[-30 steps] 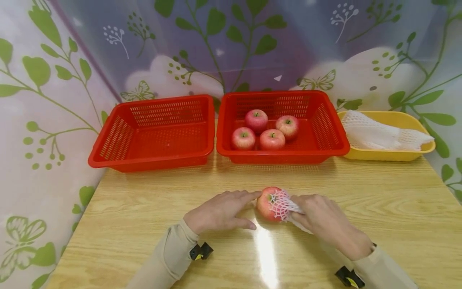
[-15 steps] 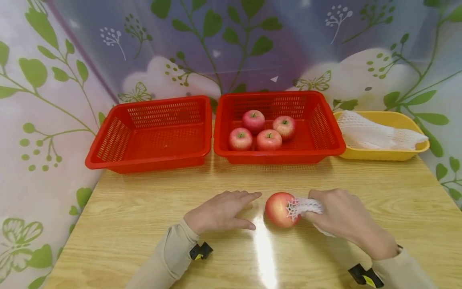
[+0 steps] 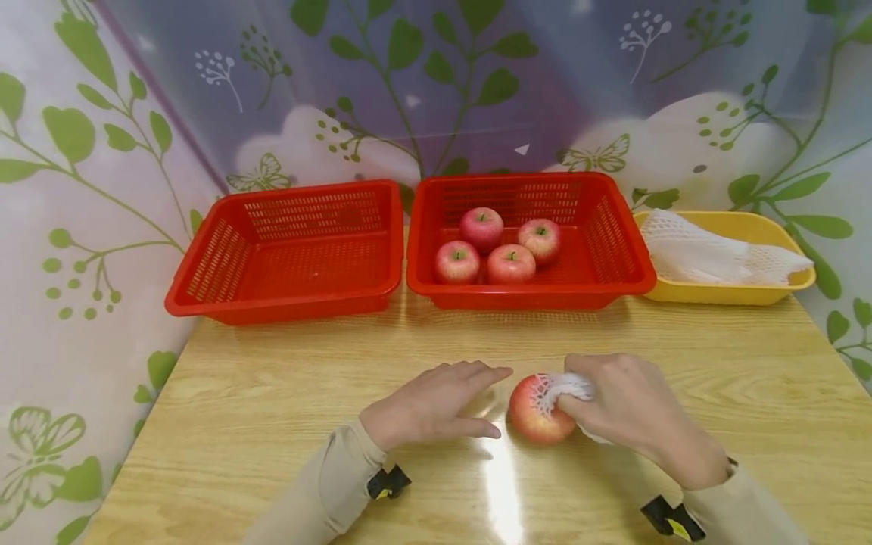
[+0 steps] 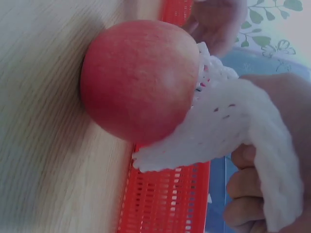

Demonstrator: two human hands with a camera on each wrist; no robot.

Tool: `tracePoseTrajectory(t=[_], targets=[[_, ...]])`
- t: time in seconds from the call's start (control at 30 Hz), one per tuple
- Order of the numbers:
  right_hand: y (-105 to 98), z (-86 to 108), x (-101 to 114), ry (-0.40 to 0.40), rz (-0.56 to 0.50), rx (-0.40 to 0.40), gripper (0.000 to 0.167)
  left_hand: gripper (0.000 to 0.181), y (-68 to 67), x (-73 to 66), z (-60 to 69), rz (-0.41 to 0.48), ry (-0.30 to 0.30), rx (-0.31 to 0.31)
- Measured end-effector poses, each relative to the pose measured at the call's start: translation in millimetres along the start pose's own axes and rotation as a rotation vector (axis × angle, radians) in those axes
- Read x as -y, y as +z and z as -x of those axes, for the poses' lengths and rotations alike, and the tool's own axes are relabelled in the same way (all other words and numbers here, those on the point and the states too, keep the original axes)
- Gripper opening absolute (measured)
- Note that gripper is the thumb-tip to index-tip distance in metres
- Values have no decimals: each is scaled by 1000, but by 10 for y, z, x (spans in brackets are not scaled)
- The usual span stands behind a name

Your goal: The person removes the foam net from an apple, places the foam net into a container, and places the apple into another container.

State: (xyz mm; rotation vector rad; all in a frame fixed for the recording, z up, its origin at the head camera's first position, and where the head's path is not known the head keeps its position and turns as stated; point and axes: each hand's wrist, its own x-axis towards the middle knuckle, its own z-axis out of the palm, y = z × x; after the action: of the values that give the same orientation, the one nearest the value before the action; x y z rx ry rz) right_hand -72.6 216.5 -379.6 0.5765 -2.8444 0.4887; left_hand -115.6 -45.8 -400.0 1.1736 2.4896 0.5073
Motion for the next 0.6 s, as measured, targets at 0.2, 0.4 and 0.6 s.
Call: tracePoseTrajectory(t=[0.2,0.4,0.6], targets=[[15,-44,93,-14,1,12,27,87,251,-205,-220,-9,-19,-127],[-104,-72,135,-28,-56,-110,20,77,367,-300,-292,54,-93,-215],[-423,-119,-90,119,-38,-166,30,74,359,-298,-282,56,-72,-233]])
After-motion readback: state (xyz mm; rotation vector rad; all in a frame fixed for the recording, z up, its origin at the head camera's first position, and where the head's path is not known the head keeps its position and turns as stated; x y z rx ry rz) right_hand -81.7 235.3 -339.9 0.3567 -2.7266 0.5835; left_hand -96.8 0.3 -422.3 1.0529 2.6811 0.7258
